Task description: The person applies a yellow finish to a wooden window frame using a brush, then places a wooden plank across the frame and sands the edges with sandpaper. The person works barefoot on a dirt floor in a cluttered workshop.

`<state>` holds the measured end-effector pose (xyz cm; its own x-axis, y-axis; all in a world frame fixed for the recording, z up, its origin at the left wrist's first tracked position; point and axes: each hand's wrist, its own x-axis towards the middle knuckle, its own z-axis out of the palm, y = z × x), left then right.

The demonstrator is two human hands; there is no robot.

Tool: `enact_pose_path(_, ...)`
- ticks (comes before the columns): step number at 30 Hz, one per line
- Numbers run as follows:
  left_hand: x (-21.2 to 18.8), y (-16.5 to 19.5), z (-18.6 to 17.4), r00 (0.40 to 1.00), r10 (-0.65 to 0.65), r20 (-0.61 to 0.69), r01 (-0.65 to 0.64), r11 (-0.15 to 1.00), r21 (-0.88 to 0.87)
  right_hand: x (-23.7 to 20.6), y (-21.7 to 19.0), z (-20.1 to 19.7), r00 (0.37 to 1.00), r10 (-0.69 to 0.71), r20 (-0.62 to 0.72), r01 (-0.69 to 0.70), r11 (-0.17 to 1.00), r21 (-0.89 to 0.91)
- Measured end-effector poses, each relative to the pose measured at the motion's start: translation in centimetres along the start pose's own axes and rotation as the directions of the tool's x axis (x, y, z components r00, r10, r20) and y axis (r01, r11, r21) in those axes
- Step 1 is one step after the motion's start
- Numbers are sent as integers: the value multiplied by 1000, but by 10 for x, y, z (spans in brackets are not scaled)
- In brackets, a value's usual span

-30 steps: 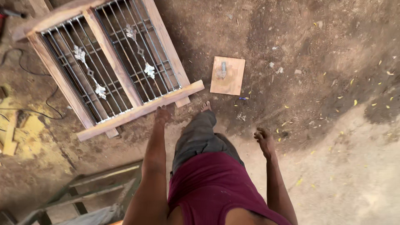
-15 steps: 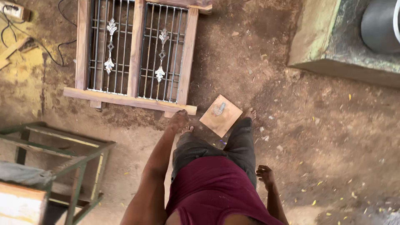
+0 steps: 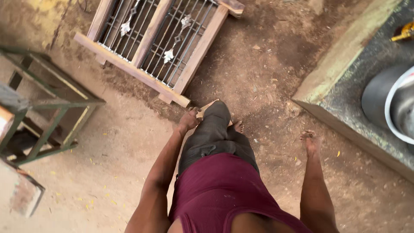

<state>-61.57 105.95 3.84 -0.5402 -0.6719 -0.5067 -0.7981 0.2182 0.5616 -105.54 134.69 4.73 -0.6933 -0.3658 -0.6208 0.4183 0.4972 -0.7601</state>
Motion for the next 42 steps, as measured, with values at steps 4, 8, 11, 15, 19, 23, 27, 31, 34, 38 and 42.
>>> enact_pose_path(4,2,11,13,971,-221,91,227,972,-58,60,-44,58,977,-64,201,128,937,-324)
enact_pose_path(8,20,-5,28,919,-395,2,384,892,-237,97,-66,122,903,-65,426,352,682,-641)
enact_pose_path(11,32,-19,43,822,-548,-153,465,802,-375,125,-79,147,886,98,453,366,450,-814)
enact_pose_path(15,41,-16,76,700,-709,-78,574,625,-530,171,-122,143,754,226,617,574,232,-786)
enact_pose_path(19,58,1,91,695,-718,-37,552,566,-613,230,-179,167,838,324,439,431,100,-897)
enact_pose_path(23,87,19,90,615,-789,-12,509,408,-758,282,-235,238,796,265,544,509,193,-839)
enact_pose_path(27,116,28,79,498,-867,-18,471,288,-834,312,-265,352,709,239,664,580,338,-741)
enact_pose_path(31,141,42,81,344,-938,34,404,115,-907,324,-252,483,600,361,714,695,208,-689)
enact_pose_path(34,166,60,92,243,-948,204,263,-138,-955,332,-228,578,435,528,729,885,-100,-455)
enact_pose_path(38,220,88,108,207,-943,260,278,-198,-940,354,-198,668,460,552,696,884,-204,-422)
enact_pose_path(42,291,96,112,268,-961,64,83,-43,-996,373,-150,707,483,574,661,864,-193,-464)
